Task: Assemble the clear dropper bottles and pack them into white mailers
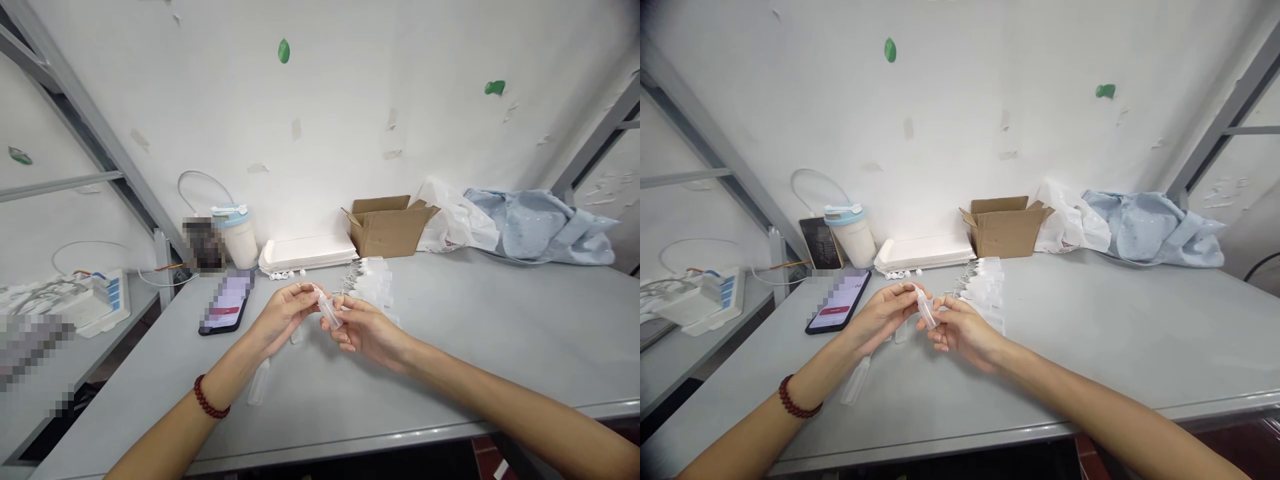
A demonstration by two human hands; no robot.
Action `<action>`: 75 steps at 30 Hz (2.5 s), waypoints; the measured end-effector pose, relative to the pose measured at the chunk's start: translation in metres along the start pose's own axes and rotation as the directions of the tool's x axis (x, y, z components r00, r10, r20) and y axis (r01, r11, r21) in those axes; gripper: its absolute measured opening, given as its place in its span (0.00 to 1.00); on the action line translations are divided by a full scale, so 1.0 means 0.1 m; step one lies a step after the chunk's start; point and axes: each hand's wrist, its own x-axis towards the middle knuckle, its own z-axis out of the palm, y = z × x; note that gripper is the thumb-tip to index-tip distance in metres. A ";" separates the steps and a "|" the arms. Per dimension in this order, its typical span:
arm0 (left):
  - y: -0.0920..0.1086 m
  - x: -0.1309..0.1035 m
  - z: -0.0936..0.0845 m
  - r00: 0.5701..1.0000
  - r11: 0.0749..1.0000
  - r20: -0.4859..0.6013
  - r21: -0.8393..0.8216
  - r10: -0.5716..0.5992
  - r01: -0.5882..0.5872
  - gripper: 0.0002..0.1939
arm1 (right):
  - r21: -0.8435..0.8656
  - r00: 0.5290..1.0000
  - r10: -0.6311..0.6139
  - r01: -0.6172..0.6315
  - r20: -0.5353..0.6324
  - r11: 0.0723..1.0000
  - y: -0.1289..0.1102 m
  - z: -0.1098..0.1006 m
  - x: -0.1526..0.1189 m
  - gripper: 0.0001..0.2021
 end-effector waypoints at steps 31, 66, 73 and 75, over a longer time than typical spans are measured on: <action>-0.01 0.00 0.02 1.000 1.000 0.013 -0.008 -0.008 0.008 0.06 | 0.054 0.999 0.014 -0.017 0.041 0.998 -0.03 0.00 -0.01 0.14; 0.02 -0.05 0.05 0.990 0.986 0.138 0.164 0.020 -0.042 0.08 | -0.103 0.999 0.051 -0.050 0.009 0.993 0.06 -0.07 -0.01 0.15; -0.01 -0.04 0.03 0.997 0.967 0.069 0.251 0.021 -0.038 0.09 | -0.276 0.997 -0.056 0.039 -0.053 0.960 0.03 -0.06 -0.01 0.17; -0.02 -0.03 0.03 0.998 0.966 0.058 0.258 0.014 -0.028 0.09 | -0.316 0.995 -0.071 0.045 -0.070 0.948 0.03 -0.07 0.00 0.18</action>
